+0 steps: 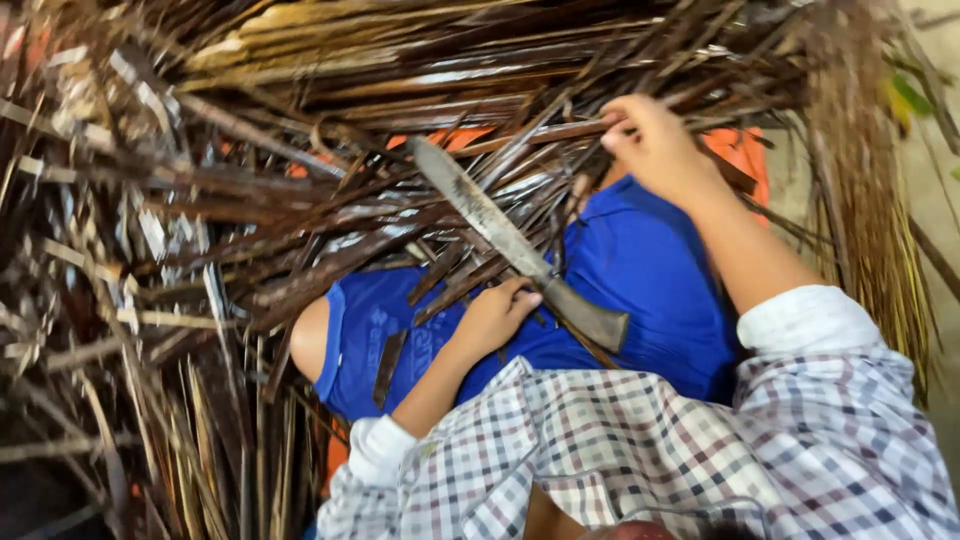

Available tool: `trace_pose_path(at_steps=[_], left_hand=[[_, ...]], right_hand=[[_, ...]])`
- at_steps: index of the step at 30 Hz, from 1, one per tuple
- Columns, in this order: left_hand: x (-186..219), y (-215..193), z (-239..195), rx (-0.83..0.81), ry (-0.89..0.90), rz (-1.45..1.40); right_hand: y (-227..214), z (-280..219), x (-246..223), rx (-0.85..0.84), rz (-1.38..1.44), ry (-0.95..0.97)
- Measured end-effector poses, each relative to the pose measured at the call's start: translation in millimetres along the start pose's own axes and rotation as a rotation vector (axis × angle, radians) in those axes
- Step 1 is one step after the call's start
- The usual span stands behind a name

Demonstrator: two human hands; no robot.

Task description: The person sits cross-legged and uses a machete to split dried palm fibers into smaller strips. They repeatedly pick up fibers, position them on their lap, and strike them with the machete to separate the strands.

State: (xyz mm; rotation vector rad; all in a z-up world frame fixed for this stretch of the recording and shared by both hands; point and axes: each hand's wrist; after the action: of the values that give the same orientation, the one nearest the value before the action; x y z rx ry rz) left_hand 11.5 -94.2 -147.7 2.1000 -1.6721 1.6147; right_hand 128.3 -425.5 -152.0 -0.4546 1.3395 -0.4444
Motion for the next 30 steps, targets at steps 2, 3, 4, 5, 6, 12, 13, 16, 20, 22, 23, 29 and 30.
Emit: trace_pose_path(at_steps=[2,3,4,5,6,12,13,16,20,22,23,29,30], left_hand=[[2.6,8.0,-2.9,0.05,0.059,-0.105],[6.2,7.5,-5.7,0.072,0.042,-0.116],[9.9,6.9,-8.6,0.042,0.021,-0.207],[14.0,6.3,-11.1,0.013,0.003,-0.298],[-2.1,18.9,-0.6,0.032,-0.011,-0.307],[-28.8,32.4,26.0,0.142,0.038,-0.214],[-24.1,26.9,25.1,0.124,0.036,-0.217],[-25.6,26.7,24.8,0.104,0.029,-0.25],[-33.6,28.4,29.9,0.103,0.082,-0.257],[-36.9,21.6,24.6,0.2,0.098,0.013],[-38.6,17.2,23.5,0.285,0.115,0.284],[-54.2,-61.0,25.8,0.592,-0.005,0.551],[-51.4,-77.8,36.1,0.596,-0.015,0.551]], right_hand=[[30.8,17.7,-17.0,-0.224,0.019,0.01],[47.2,24.0,-20.5,-0.248,0.025,-0.007],[63.7,28.9,-24.3,-0.357,0.149,0.098],[79.8,33.2,-28.1,-0.469,0.269,0.206],[98.1,33.4,-21.4,-0.49,0.272,0.194],[160.0,22.9,-2.2,-0.647,0.569,0.752],[176.2,17.5,23.8,-0.627,0.605,0.765],[171.5,4.2,-33.0,-0.619,0.686,0.827],[180.4,-2.9,-42.9,-0.568,0.852,0.835],[173.5,-3.5,-48.4,-0.571,0.837,0.769],[169.5,-2.8,-50.3,-0.564,0.825,0.71],[112.8,-5.2,-77.4,-0.32,1.044,0.531],[106.9,-3.9,-70.4,-0.331,1.045,0.53]])
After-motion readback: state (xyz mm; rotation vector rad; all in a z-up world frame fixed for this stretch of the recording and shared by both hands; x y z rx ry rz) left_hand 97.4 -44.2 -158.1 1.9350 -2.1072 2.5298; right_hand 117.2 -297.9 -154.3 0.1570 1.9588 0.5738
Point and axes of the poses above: each hand's wrist, its own z-axis towards the middle knuckle, its own y-axis out of the palm, x = y × z, and after that the axes turned 9 degrees about z, right-handed
